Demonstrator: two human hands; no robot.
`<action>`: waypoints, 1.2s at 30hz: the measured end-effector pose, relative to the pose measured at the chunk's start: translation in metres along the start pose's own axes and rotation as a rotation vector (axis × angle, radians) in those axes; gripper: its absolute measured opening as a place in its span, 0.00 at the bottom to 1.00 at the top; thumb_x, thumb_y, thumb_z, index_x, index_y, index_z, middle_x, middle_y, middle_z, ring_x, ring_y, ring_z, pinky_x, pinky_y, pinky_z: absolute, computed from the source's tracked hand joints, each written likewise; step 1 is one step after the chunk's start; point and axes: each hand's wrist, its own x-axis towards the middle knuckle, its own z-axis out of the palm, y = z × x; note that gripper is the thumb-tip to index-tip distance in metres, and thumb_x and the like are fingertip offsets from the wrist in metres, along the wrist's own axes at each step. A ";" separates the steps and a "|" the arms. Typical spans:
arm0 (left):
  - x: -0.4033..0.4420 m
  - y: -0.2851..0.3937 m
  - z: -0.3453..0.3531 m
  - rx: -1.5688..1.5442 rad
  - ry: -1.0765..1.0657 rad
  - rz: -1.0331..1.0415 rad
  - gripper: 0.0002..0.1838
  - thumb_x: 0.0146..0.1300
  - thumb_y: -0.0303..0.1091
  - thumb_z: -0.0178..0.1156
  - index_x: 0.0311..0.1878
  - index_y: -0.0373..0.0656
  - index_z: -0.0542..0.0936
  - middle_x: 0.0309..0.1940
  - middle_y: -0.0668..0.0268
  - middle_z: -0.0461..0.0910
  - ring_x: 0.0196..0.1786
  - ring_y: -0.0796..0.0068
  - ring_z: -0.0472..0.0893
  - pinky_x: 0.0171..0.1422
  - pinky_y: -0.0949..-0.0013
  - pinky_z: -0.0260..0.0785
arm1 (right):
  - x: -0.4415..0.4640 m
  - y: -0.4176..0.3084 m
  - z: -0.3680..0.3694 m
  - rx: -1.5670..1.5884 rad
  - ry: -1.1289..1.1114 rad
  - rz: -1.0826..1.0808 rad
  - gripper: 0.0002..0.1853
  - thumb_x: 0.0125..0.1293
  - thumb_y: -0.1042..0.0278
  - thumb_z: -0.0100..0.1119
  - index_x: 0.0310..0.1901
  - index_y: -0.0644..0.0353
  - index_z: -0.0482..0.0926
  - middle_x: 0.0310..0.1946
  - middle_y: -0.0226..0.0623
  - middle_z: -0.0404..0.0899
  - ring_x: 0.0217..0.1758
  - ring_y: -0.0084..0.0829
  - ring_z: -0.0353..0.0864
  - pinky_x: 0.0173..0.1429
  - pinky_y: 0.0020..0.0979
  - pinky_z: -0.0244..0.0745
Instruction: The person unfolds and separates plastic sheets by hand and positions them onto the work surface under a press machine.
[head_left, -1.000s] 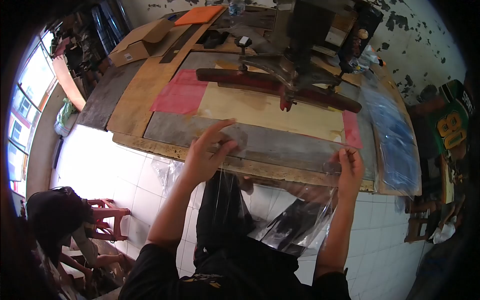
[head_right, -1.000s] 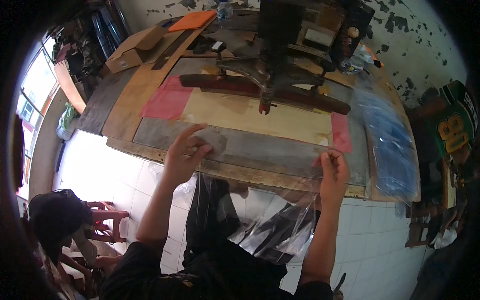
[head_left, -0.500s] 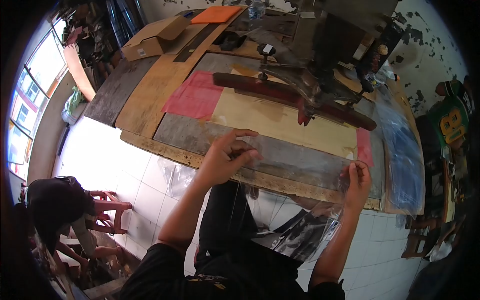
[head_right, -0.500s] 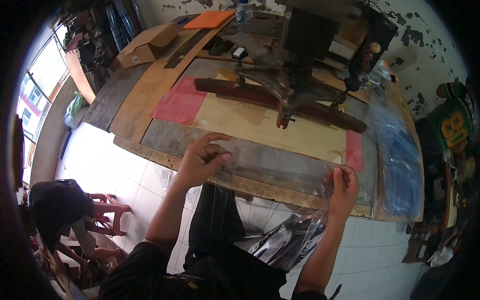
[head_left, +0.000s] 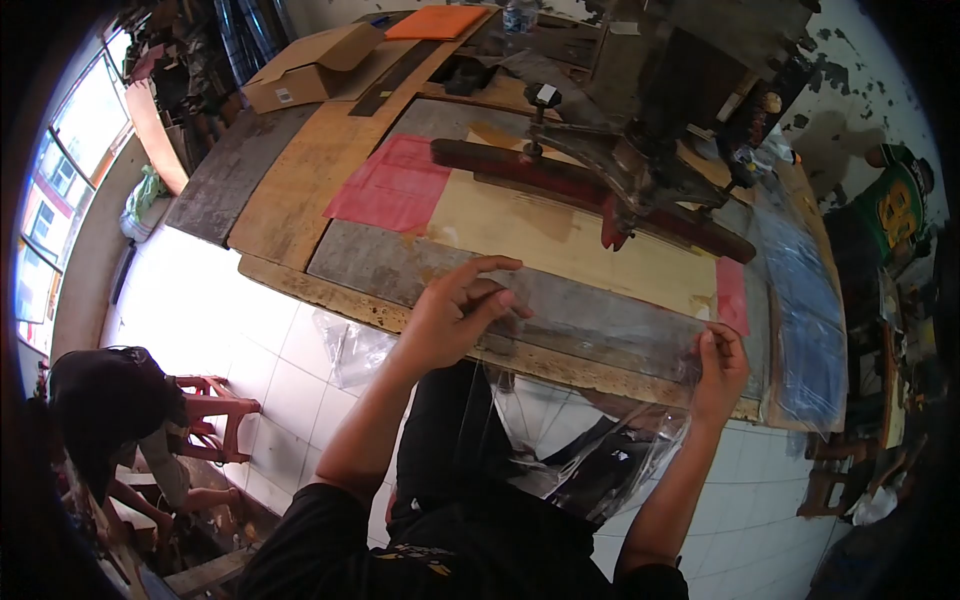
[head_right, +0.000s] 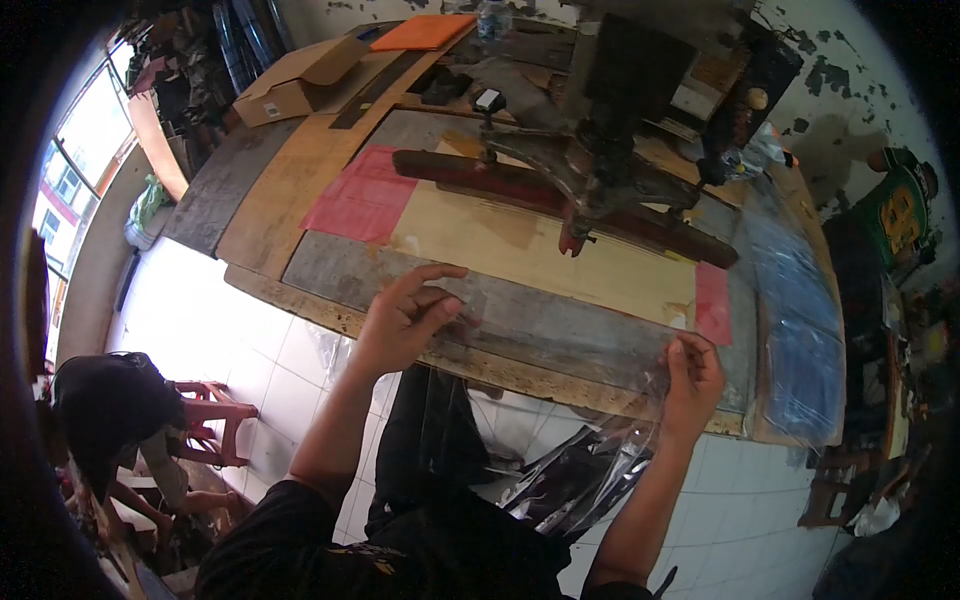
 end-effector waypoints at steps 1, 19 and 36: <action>0.000 0.002 0.000 -0.004 -0.005 0.001 0.21 0.80 0.25 0.60 0.72 0.36 0.72 0.43 0.58 0.91 0.47 0.75 0.89 0.55 0.71 0.80 | -0.001 -0.001 0.000 0.018 -0.003 0.001 0.10 0.77 0.68 0.68 0.52 0.65 0.84 0.40 0.32 0.85 0.43 0.21 0.81 0.51 0.25 0.76; -0.001 -0.005 -0.005 0.139 0.156 0.053 0.17 0.80 0.25 0.60 0.68 0.36 0.78 0.39 0.65 0.91 0.46 0.83 0.86 0.51 0.73 0.79 | -0.008 -0.046 -0.014 0.106 -0.048 0.028 0.12 0.74 0.67 0.71 0.51 0.68 0.87 0.45 0.36 0.88 0.49 0.25 0.85 0.60 0.29 0.78; -0.072 -0.065 0.031 0.746 0.390 0.700 0.10 0.72 0.17 0.60 0.49 0.43 0.75 0.47 0.58 0.92 0.51 0.54 0.91 0.60 0.53 0.80 | -0.077 0.033 -0.020 -0.173 0.007 -0.450 0.05 0.84 0.70 0.54 0.51 0.62 0.77 0.40 0.40 0.87 0.47 0.34 0.90 0.66 0.39 0.73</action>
